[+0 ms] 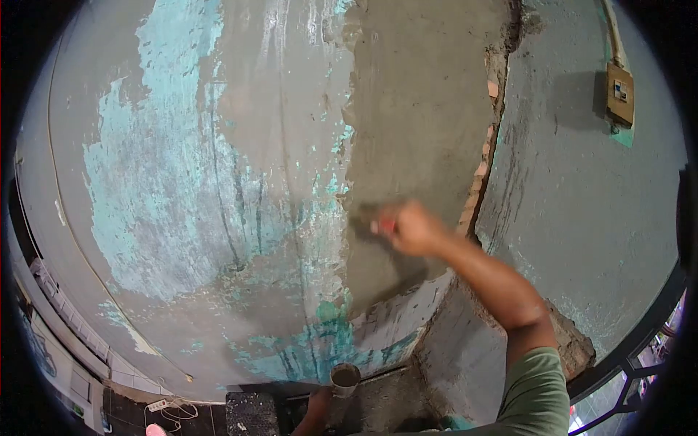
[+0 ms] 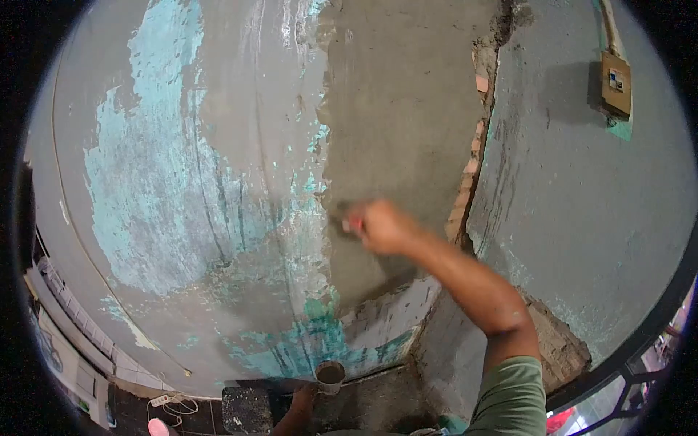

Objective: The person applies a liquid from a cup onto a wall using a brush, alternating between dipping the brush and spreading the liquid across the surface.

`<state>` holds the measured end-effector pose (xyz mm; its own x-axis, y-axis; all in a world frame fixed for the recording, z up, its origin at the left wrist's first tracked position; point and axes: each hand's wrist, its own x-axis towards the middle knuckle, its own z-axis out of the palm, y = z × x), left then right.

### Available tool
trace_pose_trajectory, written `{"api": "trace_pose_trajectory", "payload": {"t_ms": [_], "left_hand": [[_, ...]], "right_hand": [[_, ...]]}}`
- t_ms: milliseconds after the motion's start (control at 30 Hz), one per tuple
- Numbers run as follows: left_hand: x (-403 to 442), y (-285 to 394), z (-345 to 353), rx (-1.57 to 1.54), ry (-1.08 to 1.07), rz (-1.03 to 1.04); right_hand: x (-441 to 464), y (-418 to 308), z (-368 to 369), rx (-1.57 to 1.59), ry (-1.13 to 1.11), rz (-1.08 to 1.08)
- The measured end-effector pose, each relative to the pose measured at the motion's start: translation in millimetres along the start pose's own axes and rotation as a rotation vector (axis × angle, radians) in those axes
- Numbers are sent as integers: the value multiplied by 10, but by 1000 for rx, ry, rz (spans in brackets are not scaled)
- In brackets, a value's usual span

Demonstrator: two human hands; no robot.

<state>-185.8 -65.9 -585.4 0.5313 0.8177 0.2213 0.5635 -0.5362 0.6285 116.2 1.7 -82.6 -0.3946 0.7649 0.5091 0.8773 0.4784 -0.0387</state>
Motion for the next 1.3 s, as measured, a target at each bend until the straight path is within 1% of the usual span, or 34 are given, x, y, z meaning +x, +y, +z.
{"api": "trace_pose_trajectory", "payload": {"t_ms": [33,100,200,267,300,333,367,433,467,500,567,633,700,733,767,800,833,900,933,967,1000,1067,1100,1167,1200,1300], "left_hand": [[5,18,-40,16,11,45],[41,78,-147,49,39,133],[104,-120,58,-289,-8,-230],[139,-163,77,-520,-58,-435],[137,-281,117,-558,-68,-429],[135,-398,156,-597,-78,-425],[102,-696,367,-564,-71,-309],[162,-749,329,-710,-72,-353],[215,-409,27,-880,-82,-523],[252,-229,-176,-1044,-91,-697],[250,-358,-212,-839,-130,-396],[245,-529,-213,-650,-149,-202],[363,-670,-147,-487,-139,-102],[479,-517,-252,-650,-148,-314],[624,-211,-456,-808,-159,-530],[709,-59,-573,-958,-171,-753],[756,-94,-587,-945,-208,-678],[858,-188,-613,-916,-283,-529],[930,-218,-608,-976,-281,-587],[992,-212,-565,-1038,-278,-647],[1036,-181,-522,-1104,-274,-710],[1110,5,-612,-1122,-286,-655],[1128,76,-641,-1132,-288,-630],[1160,54,-544,-1005,-305,-444],[1162,84,-547,-941,-310,-353],[1245,242,-544,-1223,-290,-586]], "right_hand": [[209,43,-234,-11,184,-133],[563,-105,-720,-137,467,-113],[955,37,-759,-211,798,-207],[904,198,-314,-381,760,-245],[805,282,-35,-465,739,-259],[636,311,231,-443,699,-223],[433,311,506,-420,660,-188],[13,333,982,-282,555,-136],[-188,338,1197,-289,473,-107],[-390,337,1403,-295,393,-76],[-845,329,1773,-319,242,-25],[-1135,216,1869,-279,190,-32],[-1314,-115,1809,19,146,294],[-1356,-260,1753,166,128,452],[-1352,-355,1768,268,258,472],[-1320,-458,1809,369,388,490],[-1307,-529,1859,469,521,505],[-1341,-574,1976,476,209,555],[-1338,-608,2033,481,57,577],[-1315,-697,2099,518,54,582],[-1313,-723,2175,473,14,553],[-1331,-751,2329,388,-73,496],[-1332,-805,2350,345,-120,524],[-1441,-774,2547,292,-140,550],[-1420,-810,2513,267,-152,559],[-1433,-855,2198,301,-2,671]]}}
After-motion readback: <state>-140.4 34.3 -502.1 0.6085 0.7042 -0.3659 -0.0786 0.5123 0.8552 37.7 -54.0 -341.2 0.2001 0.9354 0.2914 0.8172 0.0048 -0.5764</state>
